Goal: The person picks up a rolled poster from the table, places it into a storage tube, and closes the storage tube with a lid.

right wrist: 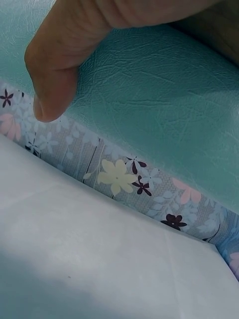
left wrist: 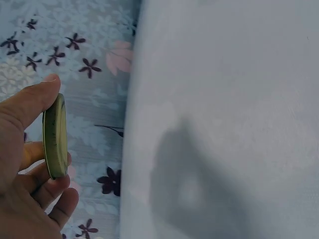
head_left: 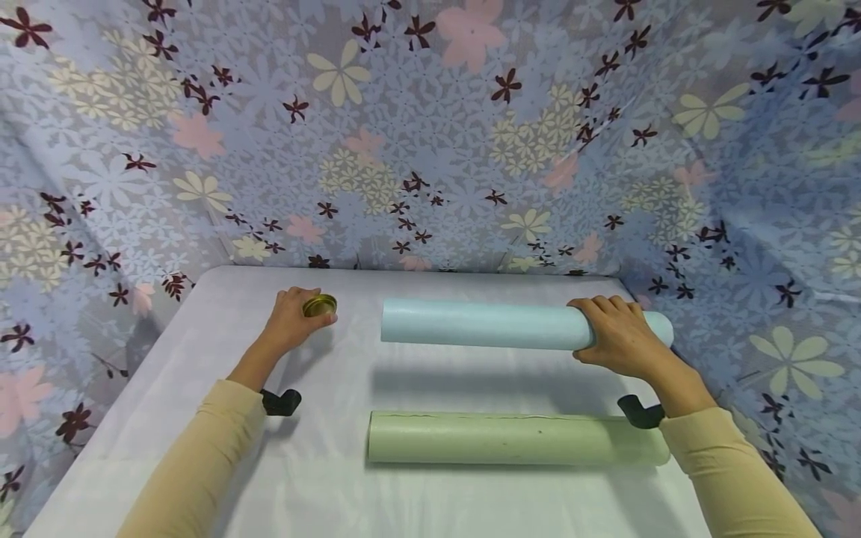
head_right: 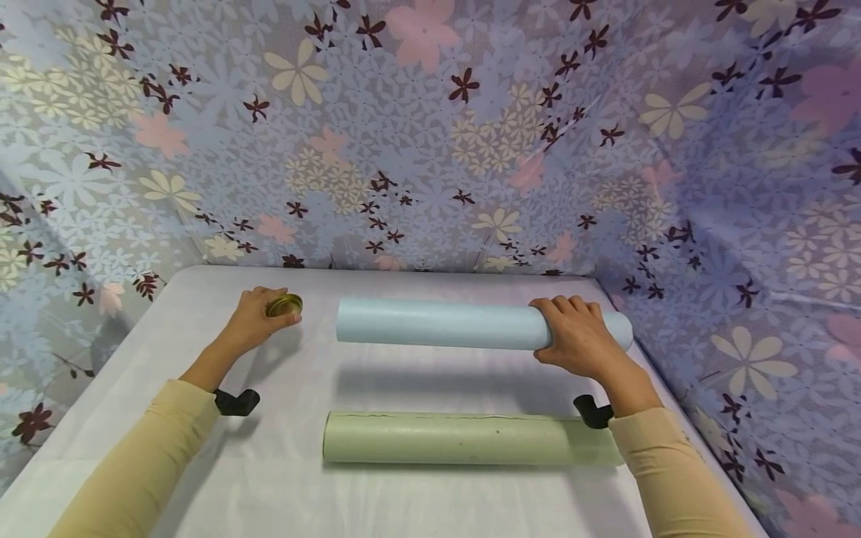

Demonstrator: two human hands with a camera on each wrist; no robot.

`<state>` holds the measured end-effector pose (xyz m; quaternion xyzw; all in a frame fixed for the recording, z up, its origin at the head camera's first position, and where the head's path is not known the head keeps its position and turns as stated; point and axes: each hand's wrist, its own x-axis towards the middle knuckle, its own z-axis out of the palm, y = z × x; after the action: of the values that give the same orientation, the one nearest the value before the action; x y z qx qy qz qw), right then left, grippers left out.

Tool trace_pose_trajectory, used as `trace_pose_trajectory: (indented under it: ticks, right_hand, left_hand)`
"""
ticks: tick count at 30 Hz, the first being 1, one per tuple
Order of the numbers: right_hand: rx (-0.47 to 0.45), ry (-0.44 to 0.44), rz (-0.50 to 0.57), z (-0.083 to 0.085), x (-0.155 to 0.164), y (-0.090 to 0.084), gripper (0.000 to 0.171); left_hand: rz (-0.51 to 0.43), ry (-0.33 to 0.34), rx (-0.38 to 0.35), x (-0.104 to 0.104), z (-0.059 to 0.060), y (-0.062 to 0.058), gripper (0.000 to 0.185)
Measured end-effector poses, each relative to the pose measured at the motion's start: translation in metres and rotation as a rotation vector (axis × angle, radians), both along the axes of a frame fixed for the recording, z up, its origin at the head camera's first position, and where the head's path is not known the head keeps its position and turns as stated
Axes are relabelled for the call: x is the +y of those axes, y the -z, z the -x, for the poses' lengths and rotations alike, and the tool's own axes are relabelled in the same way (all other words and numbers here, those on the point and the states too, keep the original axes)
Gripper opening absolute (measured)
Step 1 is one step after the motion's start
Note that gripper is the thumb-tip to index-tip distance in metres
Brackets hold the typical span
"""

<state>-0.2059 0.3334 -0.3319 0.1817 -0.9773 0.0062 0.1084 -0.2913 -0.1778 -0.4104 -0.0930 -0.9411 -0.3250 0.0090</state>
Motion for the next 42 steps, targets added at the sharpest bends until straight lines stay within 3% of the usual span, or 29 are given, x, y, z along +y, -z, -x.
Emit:
trace_pose_trajectory:
  ticks: [30, 42]
  right_hand:
    - [-0.003, -0.010, 0.017, 0.003, -0.004, -0.007, 0.075]
    - [-0.007, -0.014, 0.025, 0.004, -0.005, -0.009, 0.075]
  left_hand:
    - [-0.367, 0.022, 0.039, 0.014, -0.045, -0.054, 0.069]
    - [-0.529, 0.069, 0.005, 0.017, -0.064, -0.061, 0.064]
